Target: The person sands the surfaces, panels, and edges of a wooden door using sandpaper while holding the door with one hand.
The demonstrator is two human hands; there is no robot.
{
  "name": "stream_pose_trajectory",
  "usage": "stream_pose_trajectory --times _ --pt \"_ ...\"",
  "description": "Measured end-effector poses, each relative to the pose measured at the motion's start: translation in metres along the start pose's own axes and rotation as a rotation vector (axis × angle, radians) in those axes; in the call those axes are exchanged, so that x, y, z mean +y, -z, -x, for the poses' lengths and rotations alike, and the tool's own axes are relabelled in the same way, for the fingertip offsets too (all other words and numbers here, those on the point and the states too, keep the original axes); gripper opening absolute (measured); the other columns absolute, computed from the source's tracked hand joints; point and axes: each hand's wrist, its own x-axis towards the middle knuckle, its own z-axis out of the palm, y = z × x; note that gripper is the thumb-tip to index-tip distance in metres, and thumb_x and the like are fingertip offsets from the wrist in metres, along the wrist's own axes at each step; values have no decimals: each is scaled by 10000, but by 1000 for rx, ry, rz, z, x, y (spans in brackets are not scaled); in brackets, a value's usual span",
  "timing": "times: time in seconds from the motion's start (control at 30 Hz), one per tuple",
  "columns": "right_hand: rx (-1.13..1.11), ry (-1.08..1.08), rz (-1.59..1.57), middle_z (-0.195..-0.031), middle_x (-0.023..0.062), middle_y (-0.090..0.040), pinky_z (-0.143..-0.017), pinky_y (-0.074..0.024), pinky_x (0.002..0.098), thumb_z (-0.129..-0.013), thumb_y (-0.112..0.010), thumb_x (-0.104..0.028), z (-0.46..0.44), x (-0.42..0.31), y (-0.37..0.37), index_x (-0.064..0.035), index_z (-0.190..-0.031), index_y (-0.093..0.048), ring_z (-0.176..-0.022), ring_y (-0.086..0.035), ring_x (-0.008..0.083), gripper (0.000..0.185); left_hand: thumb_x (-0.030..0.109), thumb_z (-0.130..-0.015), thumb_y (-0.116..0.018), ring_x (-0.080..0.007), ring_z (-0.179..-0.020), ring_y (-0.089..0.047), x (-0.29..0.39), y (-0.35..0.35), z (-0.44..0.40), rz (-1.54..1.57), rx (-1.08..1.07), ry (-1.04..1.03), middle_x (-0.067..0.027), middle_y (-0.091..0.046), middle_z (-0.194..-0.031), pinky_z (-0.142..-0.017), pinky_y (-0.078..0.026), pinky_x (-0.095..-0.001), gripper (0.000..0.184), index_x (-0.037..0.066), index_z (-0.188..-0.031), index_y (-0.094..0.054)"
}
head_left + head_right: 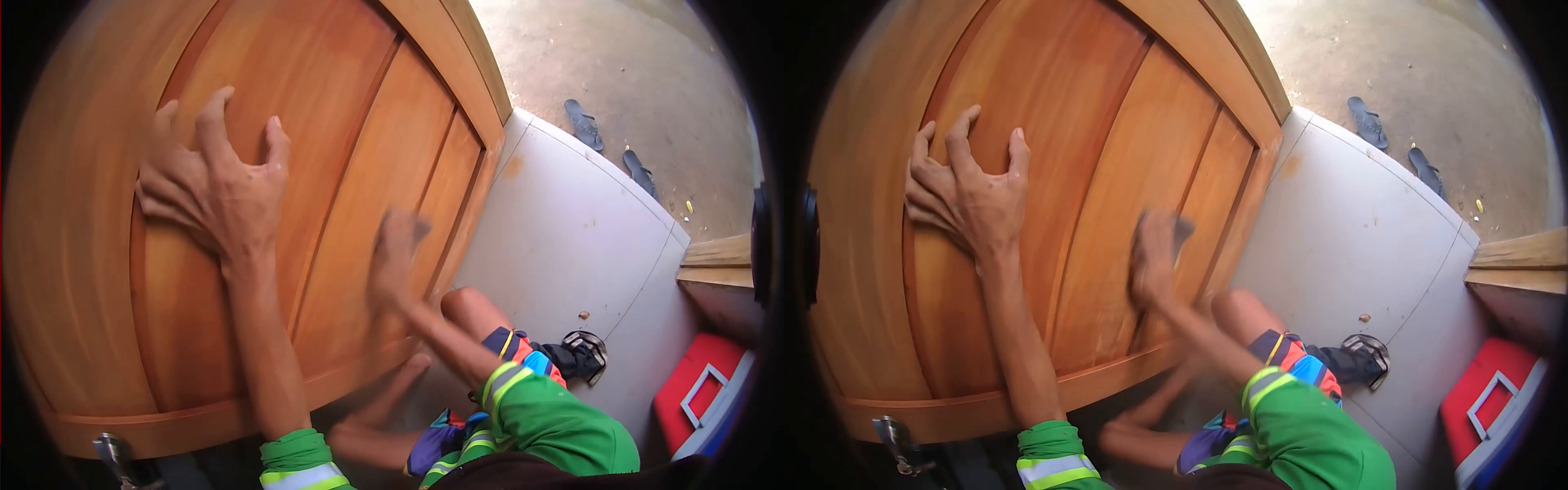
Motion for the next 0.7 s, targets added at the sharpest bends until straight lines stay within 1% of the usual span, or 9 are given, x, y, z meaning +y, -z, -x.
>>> stream_pose_trajectory --times 0.07,0.17,0.23,0.33,0.47,0.57,0.6,0.67,0.7 --pt "180 -206 -91 -1634 240 -318 -1276 -89 486 -1077 -429 -195 -119 9 1 38 -1541 -368 -1551 -209 386 523 453 -688 -875 -304 -1231 -444 -2 -2 1 -20 15 -13 -24 -500 -1355 -970 -383 -544 479 354 -1124 -704" --pt "135 -71 -84 -1640 251 -297 -1274 -75 487 -1057 -427 -237 -155 -1 -4 41 -1552 -349 -1557 -192 382 573 460 -691 -869 -302 -1226 -451 8 0 0 22 14 68 -23 -511 -1349 -978 -380 -542 462 355 -1111 -710" --pt "-62 62 -127 -1643 288 -256 -1268 -69 526 -1006 -464 -217 -18 -6 -29 45 -1563 -325 -1556 -169 427 631 462 -695 -864 -301 -1217 -459 2 -6 -2 18 18 48 -23 -513 -1347 -974 -381 -541 455 357 -1110 -709" --pt "-448 -78 38 -1635 340 -214 -1242 -62 614 -926 -524 -107 122 -33 32 55 -1572 -294 -1539 -102 536 704 461 -704 -858 -299 -1203 -468 -7 -7 1 -6 2 3 -20 -520 -1337 -964 -384 -538 440 355 -1104 -710" --pt "175 -324 -33 -1653 218 -298 -1279 -113 459 -1054 -430 -68 -67 -9 3 57 -1528 -386 -1567 -194 351 492 450 -715 -851 -297 -1201 -469 -3 -9 0 -17 13 30 -10 -526 -1328 -957 -385 -534 422 346 -1099 -711" --pt "-90 -151 -2 -1665 191 -283 -1275 -143 408 -1044 -440 -206 -170 -54 7 23 -1559 -347 -1572 -184 333 571 444 -720 -848 -299 -1205 -465 6 -6 -2 -58 46 26 -11 -527 -1325 -963 -379 -536 419 341 -1102 -709" --pt "-230 -119 87 -1659 197 -289 -1275 -144 419 -1038 -446 -211 -160 -118 7 26 -1551 -357 -1571 -182 341 572 446 -722 -845 -301 -1206 -465 7 -7 -1 -32 45 39 -14 -526 -1325 -965 -378 -537 416 341 -1101 -709" --pt "-346 82 134 -1662 221 -271 -1272 -123 483 -999 -491 -208 -84 -133 16 32 -1542 -377 -1566 -174 390 604 448 -726 -841 -306 -1210 -463 6 -3 0 19 34 49 -20 -525 -1326 -967 -375 -540 410 342 -1099 -708" --pt "-308 286 89 -1670 239 -246 -1268 -101 537 -967 -530 -201 -32 -84 8 35 -1540 -387 -1562 -169 431 635 451 -729 -838 -307 -1212 -463 6 -3 -2 22 31 53 -20 -525 -1326 -969 -374 -540 405 340 -1096 -709"
